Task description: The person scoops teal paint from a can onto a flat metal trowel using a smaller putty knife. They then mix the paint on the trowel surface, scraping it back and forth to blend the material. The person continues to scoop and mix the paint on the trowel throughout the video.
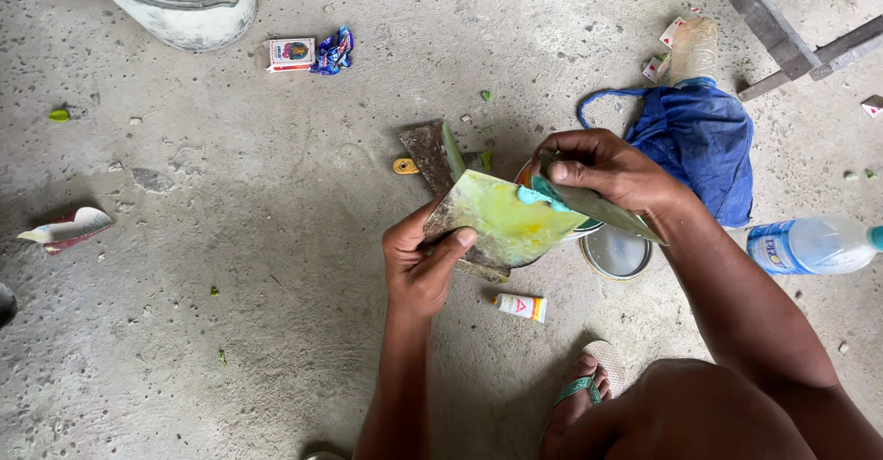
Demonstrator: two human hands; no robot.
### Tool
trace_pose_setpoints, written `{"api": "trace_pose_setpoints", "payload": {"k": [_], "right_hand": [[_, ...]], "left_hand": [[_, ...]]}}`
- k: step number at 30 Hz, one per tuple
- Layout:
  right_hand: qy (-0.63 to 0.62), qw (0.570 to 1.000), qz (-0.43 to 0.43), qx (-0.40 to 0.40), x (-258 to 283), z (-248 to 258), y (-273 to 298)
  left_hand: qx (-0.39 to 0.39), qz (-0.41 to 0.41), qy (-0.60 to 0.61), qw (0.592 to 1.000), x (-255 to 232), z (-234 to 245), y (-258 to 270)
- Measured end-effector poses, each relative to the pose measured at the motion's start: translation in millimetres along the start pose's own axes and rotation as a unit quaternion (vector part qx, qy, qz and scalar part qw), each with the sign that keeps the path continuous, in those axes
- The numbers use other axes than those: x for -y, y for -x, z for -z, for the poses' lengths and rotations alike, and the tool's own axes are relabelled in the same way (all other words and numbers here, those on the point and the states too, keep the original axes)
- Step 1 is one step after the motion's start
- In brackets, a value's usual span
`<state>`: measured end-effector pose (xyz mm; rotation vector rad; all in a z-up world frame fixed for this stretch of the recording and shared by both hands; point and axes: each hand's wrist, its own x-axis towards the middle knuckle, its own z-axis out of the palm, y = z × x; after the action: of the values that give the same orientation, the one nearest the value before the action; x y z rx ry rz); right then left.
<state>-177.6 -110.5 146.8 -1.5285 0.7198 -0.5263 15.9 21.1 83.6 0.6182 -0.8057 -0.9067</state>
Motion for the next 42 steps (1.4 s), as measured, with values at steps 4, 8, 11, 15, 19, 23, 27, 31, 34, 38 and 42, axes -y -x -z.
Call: {"api": "trace_pose_setpoints", "payload": {"k": [4, 8, 11, 15, 19, 23, 27, 31, 34, 38, 42], "right_hand": [[0.04, 0.999, 0.01, -0.003, -30.3, 23.5, -11.2], [-0.053, 0.998, -0.001, 0.021, -55.4, 31.8, -5.2], [-0.294, 0.953, -0.037, 0.07, -64.7, 32.2, 4.2], [-0.401, 0.895, -0.154, 0.118, -96.1, 42.7, 11.6], [-0.293, 0.947, -0.121, -0.054, -74.9, -0.9, 22.8], [-0.28, 0.949, -0.14, -0.032, -86.4, 8.7, 21.7], [-0.366, 0.902, -0.217, 0.071, -120.3, 39.1, 21.4], [-0.356, 0.927, -0.118, -0.013, -94.1, -0.5, 31.0], [-0.302, 0.946, -0.113, -0.028, -90.6, -1.5, 27.8], [-0.363, 0.924, -0.117, 0.036, -100.9, 2.0, 33.6], [-0.118, 0.981, -0.142, 0.061, -102.2, 7.6, 15.2]], "left_hand": [[-0.002, -0.022, 0.033, 0.999, 7.8, 4.4, 2.7], [-0.001, -0.032, 0.053, 0.998, -0.5, 4.0, -5.2], [0.011, -0.021, 0.037, 0.999, 7.3, 6.1, -7.4], [0.035, 0.021, 0.025, 0.999, 23.4, -1.4, -1.1], [0.014, 0.002, 0.049, 0.999, 17.2, -4.5, -3.6], [0.016, 0.007, 0.062, 0.998, 23.2, 1.8, -3.1], [0.036, 0.015, 0.049, 0.998, 24.9, 2.8, -5.2], [0.023, 0.003, 0.064, 0.998, 27.5, 4.7, -5.1], [0.026, 0.003, 0.061, 0.998, 27.4, 10.9, -6.4], [0.036, 0.013, 0.056, 0.998, 27.7, 9.1, -6.5], [0.014, 0.004, 0.097, 0.995, 34.3, 13.1, 0.0]]}}
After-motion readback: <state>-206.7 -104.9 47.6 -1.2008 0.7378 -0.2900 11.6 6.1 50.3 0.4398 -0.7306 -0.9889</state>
